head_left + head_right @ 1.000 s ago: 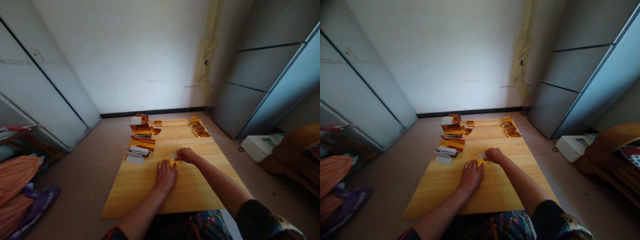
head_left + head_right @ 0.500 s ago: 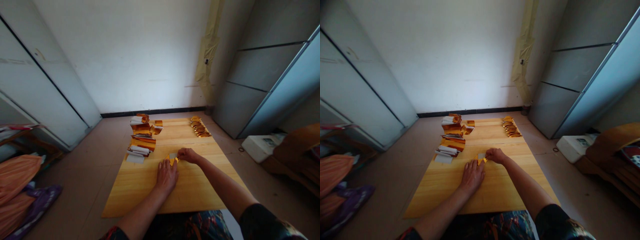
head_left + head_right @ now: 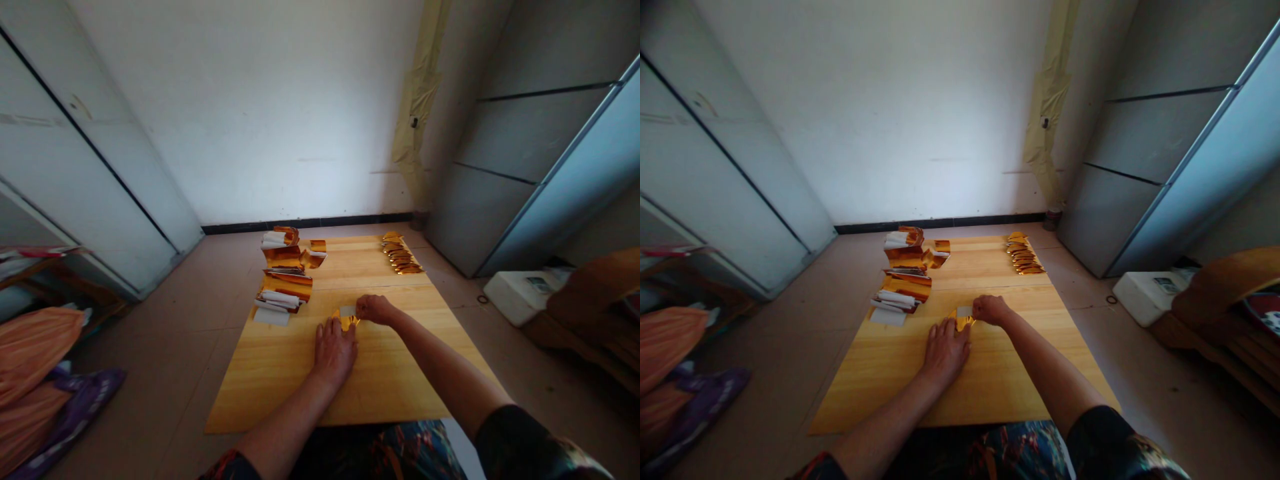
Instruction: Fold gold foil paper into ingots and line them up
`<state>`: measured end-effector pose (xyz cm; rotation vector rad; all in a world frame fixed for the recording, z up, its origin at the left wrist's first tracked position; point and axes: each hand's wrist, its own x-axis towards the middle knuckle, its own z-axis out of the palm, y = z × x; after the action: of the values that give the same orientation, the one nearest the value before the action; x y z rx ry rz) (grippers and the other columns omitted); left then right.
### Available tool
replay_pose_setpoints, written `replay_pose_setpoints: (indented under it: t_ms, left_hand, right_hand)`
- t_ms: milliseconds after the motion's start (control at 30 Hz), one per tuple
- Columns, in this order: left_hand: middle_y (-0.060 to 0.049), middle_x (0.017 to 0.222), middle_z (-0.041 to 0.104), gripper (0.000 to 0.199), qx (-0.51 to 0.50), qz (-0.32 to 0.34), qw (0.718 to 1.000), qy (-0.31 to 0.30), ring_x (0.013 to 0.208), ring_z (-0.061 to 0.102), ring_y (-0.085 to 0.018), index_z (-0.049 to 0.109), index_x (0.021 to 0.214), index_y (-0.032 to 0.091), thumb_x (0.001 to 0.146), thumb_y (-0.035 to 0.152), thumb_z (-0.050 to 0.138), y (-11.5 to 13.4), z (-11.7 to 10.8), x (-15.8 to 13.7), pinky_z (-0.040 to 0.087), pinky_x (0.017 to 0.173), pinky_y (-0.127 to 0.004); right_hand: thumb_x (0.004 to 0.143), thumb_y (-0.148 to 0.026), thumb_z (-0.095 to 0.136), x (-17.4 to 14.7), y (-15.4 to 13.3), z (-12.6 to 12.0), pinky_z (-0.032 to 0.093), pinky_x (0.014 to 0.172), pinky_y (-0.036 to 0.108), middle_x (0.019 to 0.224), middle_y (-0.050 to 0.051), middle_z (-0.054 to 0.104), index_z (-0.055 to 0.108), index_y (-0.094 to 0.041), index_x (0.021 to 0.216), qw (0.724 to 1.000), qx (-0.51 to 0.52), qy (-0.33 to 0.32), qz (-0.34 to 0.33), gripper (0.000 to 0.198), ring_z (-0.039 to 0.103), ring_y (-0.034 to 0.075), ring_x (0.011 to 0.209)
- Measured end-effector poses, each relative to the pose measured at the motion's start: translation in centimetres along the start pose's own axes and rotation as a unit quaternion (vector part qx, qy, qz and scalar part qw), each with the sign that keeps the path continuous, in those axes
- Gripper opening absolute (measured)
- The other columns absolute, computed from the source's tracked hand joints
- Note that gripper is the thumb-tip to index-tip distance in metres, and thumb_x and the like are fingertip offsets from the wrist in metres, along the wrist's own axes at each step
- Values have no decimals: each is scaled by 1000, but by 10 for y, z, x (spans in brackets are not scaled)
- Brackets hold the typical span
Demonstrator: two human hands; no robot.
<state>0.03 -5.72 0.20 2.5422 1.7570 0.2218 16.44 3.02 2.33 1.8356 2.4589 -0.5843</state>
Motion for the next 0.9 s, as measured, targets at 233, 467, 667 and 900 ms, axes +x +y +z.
replay_pose_setpoints:
  t_ms: [233,467,667,900]
  left_hand:
    - [-15,127,49,44,5,-10,1000,6,122,41,-32,50,128,29,84,38,53,2,2,1,27,102,-52]
    - [-13,125,50,44,-7,-10,1000,3,121,40,-31,51,126,30,83,40,54,2,-2,-1,25,102,-53]
    - [-15,127,49,46,-11,-12,1000,-15,122,39,-33,52,126,28,83,44,53,3,-5,0,26,101,-54]
    - [-16,130,47,47,-23,-15,1000,-13,124,37,-35,52,126,27,82,42,55,4,-2,0,26,101,-55]
  right_hand:
    - [74,-26,59,-2,-1,3,36,65,23,89,0,69,68,-23,84,999,40,25,18,14,59,14,79]
    - [71,-20,59,-1,4,4,36,63,21,85,-2,69,69,-22,81,996,83,27,10,13,59,13,76]
    - [74,-20,59,-3,4,4,36,66,21,86,-2,68,68,-22,83,996,85,33,6,13,58,12,78]
    - [71,-31,68,-7,-4,7,35,68,23,89,-1,65,65,-21,84,997,41,61,25,16,57,14,79]
